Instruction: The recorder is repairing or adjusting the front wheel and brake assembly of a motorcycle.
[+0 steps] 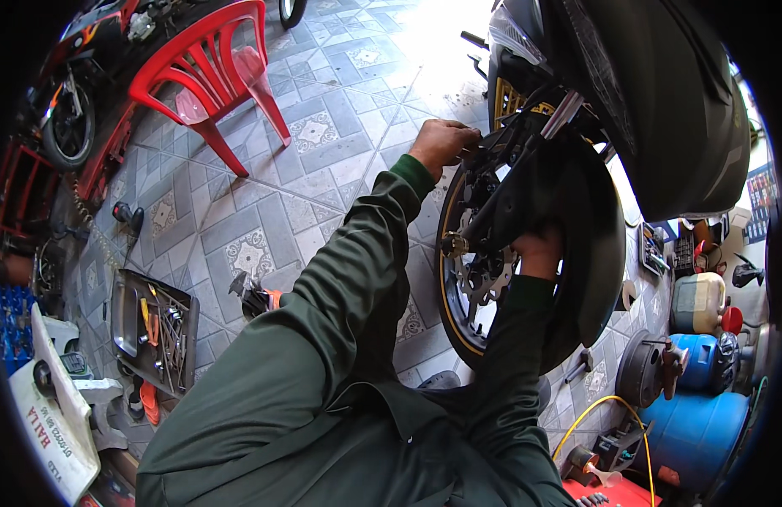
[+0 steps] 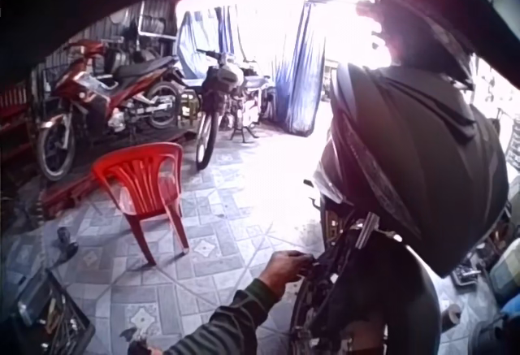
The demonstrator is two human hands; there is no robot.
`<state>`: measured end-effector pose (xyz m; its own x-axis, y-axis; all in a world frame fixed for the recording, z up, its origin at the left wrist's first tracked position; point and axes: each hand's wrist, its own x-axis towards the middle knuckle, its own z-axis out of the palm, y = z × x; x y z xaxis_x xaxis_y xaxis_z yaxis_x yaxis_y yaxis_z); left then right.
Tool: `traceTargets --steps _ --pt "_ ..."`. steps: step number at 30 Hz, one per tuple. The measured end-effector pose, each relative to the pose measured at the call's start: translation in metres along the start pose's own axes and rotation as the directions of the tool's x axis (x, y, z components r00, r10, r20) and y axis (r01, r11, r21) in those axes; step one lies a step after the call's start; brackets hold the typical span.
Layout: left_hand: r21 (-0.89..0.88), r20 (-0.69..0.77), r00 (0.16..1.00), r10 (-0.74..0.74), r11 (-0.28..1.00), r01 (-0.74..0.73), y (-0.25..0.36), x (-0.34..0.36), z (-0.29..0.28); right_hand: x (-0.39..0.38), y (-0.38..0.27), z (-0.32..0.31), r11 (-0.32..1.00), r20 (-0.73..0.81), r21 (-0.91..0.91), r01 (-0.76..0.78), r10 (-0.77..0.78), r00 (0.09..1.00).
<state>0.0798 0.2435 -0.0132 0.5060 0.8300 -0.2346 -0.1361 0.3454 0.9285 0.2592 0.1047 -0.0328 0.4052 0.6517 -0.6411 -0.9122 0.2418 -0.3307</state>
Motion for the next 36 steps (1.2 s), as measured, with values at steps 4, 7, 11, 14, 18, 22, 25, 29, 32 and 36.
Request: traceTargets --steps 4,7,11,14,18,22,25,29,32,36 --pt "-0.003 0.000 1.000 0.002 1.000 -0.002 -0.001 -0.001 0.005 -0.001 0.004 0.002 0.996 -0.037 -0.081 0.033 -0.036 0.999" --pt "0.002 0.002 1.000 -0.004 1.000 0.004 -0.002 -0.001 0.007 -0.006 0.003 0.008 1.000 0.040 -0.007 -0.025 0.026 0.999" --pt "0.039 -0.003 1.000 0.004 0.999 -0.004 -0.004 -0.002 0.006 -0.020 0.012 0.008 0.998 0.169 0.046 0.043 -0.050 0.984" --pt "0.042 0.002 1.000 -0.003 0.999 0.003 -0.002 -0.005 0.011 0.003 0.002 -0.002 0.996 0.101 -0.068 0.057 -0.050 0.994" --pt "0.119 0.000 1.000 0.005 0.993 -0.005 0.005 -0.023 0.003 -0.015 0.012 0.011 0.995 -0.017 -0.095 0.011 -0.013 1.000" --pt "0.326 0.106 0.993 0.045 0.942 -0.077 -0.002 -0.062 0.018 0.005 -0.002 -0.006 0.998 0.050 -0.018 -0.059 0.060 0.997" --pt "0.379 0.196 0.981 0.016 0.921 -0.090 -0.015 -0.081 0.033 0.015 0.004 -0.010 0.998 0.078 0.007 -0.070 0.069 0.995" --pt "0.552 0.157 0.979 0.127 0.811 -0.194 -0.035 -0.071 0.046 0.074 0.009 -0.053 0.963 0.155 -0.208 0.170 -0.139 0.978" --pt "0.214 -0.040 0.993 0.109 0.972 -0.098 -0.034 -0.053 0.059 0.110 -0.005 -0.072 0.665 0.428 -0.536 0.520 -0.317 0.846" --pt "-0.081 -0.003 0.998 0.057 0.995 -0.057 -0.029 -0.021 0.040 0.018 0.027 -0.002 0.998 0.122 0.024 0.055 -0.058 0.991"
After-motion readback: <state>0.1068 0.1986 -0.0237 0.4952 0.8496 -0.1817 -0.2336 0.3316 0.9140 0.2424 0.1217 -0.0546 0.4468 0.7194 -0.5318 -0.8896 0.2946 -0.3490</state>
